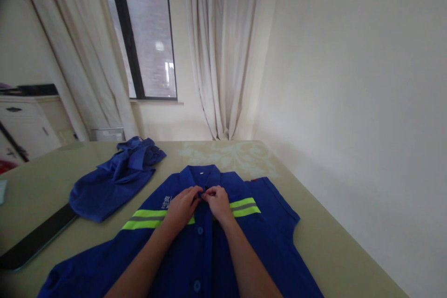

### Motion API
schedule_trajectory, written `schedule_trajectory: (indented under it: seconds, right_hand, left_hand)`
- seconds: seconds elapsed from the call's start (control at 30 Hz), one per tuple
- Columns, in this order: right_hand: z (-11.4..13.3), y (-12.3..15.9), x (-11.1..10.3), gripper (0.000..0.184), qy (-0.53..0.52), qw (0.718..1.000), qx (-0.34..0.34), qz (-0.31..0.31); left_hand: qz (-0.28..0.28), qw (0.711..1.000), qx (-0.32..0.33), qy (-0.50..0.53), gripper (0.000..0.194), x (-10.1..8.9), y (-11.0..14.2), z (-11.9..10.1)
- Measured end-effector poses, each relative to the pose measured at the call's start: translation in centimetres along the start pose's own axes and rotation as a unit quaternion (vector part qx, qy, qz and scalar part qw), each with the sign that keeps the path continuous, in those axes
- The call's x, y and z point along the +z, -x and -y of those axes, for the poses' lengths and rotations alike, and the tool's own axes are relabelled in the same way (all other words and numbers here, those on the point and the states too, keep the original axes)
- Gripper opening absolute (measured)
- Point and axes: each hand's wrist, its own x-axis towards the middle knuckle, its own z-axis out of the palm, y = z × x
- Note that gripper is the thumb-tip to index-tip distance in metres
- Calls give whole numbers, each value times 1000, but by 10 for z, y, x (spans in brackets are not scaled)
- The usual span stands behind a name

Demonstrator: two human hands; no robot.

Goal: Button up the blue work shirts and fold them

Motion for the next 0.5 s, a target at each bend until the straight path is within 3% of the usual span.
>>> schedule_trajectory:
  seconds: [0.07,0.17,0.33,0.43,0.5]
  right_hand:
    - [0,-1,-3,9,0,1000,-1,23]
    - [2,1,-5,18,4,1000,-15,26]
    - [9,17,-1,28,23,995,-91,-21]
    - [17,33,-1,37,46,990,-129,40]
    - [22,43,-2,44,88,981,-150,89]
  left_hand:
    - [6,999,17,-47,25,-2,1,-2]
    - [4,999,-6,-34,19,-2,-1,0]
    - [5,998,-61,5,36,1,-1,4]
    - [18,999,-39,-1,46,-7,18,12]
    - [46,998,-9,-41,51,-23,44,30]
